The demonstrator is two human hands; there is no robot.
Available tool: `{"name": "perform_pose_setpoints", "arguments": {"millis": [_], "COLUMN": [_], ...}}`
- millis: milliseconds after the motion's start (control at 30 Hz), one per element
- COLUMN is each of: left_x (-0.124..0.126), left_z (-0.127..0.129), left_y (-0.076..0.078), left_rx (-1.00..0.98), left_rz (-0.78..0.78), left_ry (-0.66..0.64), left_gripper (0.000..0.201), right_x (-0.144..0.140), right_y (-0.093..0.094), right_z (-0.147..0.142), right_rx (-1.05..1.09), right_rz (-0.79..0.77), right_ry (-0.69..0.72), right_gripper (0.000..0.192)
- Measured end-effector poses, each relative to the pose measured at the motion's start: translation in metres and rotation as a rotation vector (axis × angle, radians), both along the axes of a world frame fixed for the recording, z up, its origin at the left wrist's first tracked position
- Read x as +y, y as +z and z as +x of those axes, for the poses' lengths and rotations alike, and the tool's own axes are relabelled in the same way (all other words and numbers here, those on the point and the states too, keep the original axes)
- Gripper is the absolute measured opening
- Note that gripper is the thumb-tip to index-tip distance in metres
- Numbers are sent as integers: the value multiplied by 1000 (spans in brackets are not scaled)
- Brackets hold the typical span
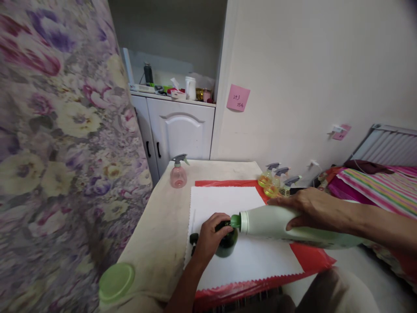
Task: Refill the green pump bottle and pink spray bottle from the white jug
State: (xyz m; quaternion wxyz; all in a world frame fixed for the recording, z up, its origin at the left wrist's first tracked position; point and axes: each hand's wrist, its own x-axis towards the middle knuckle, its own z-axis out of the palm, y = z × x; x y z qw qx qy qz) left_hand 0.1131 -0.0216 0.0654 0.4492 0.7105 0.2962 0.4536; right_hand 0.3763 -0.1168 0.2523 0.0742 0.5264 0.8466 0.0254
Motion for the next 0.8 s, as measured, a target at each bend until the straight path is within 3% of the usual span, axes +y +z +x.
{"name": "perform_pose_setpoints", "arguments": {"millis": [800], "left_x": [1], "left_z": [-1], "left_y": [1], "left_rx": [10], "left_rz": [3], "left_ry": [-21], "left_gripper": [16], "right_x": [-1], "right_y": [2], "right_z": [-2], "right_rx": [-3], "right_rz": [-17], "right_ry": [-18], "right_gripper": [59]}}
